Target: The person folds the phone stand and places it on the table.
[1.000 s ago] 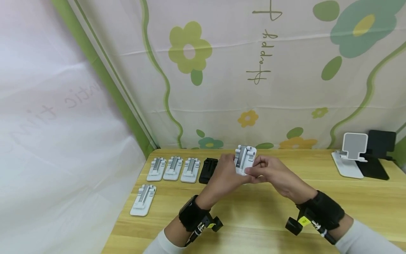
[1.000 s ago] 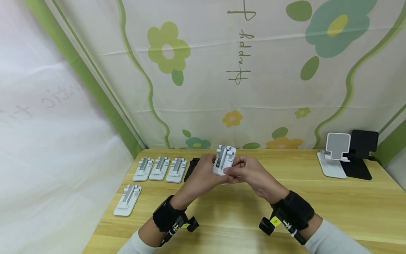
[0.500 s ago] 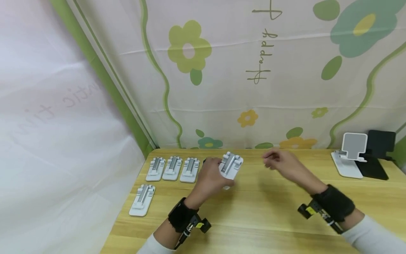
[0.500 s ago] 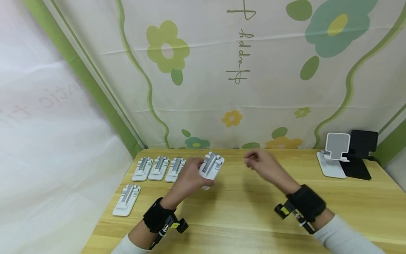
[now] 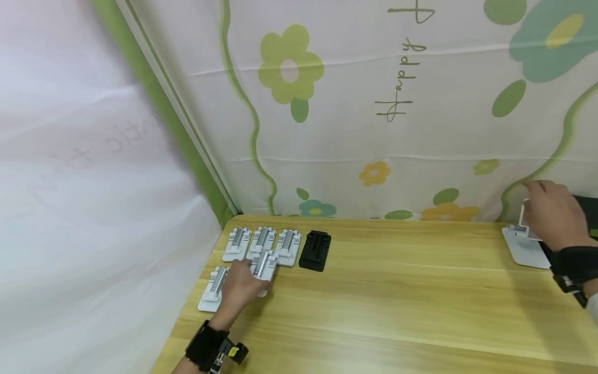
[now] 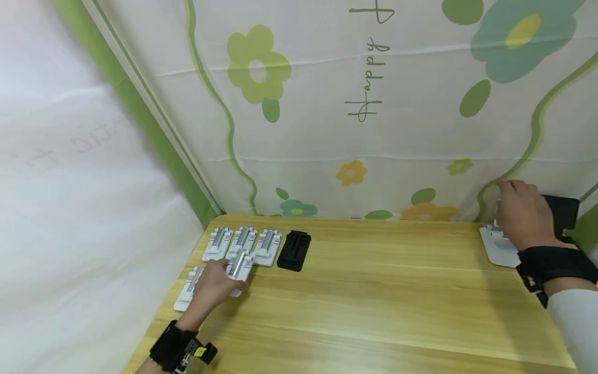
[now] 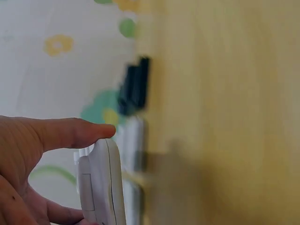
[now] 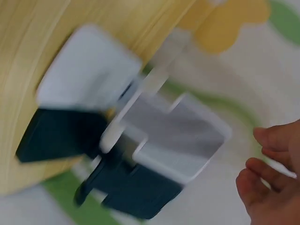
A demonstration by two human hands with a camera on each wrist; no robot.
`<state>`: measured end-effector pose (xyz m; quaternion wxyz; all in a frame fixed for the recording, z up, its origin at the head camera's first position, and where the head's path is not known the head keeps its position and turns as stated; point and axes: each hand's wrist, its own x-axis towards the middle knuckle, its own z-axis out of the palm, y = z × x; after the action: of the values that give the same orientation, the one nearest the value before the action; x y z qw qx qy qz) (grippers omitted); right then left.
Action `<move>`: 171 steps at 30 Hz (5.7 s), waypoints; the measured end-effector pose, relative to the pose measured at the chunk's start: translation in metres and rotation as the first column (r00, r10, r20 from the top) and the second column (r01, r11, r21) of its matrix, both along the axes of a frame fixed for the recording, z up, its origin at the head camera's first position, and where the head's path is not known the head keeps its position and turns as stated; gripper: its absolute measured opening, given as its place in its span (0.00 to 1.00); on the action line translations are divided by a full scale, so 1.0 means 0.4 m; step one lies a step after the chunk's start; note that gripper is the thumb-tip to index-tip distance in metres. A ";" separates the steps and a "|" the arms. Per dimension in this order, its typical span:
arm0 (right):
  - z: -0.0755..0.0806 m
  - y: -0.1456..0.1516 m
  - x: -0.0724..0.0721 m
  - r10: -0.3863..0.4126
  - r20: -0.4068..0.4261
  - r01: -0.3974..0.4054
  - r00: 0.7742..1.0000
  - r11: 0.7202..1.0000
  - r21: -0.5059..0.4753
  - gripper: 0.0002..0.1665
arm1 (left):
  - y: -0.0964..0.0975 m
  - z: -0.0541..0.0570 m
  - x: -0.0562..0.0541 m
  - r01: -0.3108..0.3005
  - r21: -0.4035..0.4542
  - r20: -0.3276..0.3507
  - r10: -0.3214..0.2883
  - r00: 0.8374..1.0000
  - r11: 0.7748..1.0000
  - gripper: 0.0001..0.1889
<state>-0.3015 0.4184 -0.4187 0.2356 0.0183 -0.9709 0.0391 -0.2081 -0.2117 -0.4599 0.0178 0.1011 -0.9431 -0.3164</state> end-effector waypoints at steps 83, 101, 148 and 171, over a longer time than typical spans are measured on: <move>0.190 -0.592 0.229 0.653 0.024 -0.424 0.757 0.519 -0.742 0.39 | 0.440 0.138 -0.007 0.270 0.859 -0.023 -0.494 0.869 0.435 0.19; 0.163 -0.597 0.233 0.586 0.043 -0.344 0.809 0.533 -0.773 0.30 | 0.446 0.158 -0.010 0.267 0.840 0.005 -0.499 0.866 0.473 0.16; 0.130 -0.689 0.282 0.723 -0.321 -0.758 0.611 0.652 0.026 0.15 | 0.410 0.183 -0.049 0.253 0.846 -0.058 -0.391 0.919 0.469 0.16; 0.134 -0.587 0.195 0.827 0.243 0.136 0.507 0.201 -0.970 0.37 | 0.399 0.198 -0.034 0.199 0.937 -0.072 -0.400 0.913 0.286 0.21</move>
<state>-0.2233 0.1836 -0.3651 -0.2538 0.1176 -0.7042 0.6526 -0.2218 -0.0520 -0.3806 -0.1862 -0.0588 -0.5926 -0.7814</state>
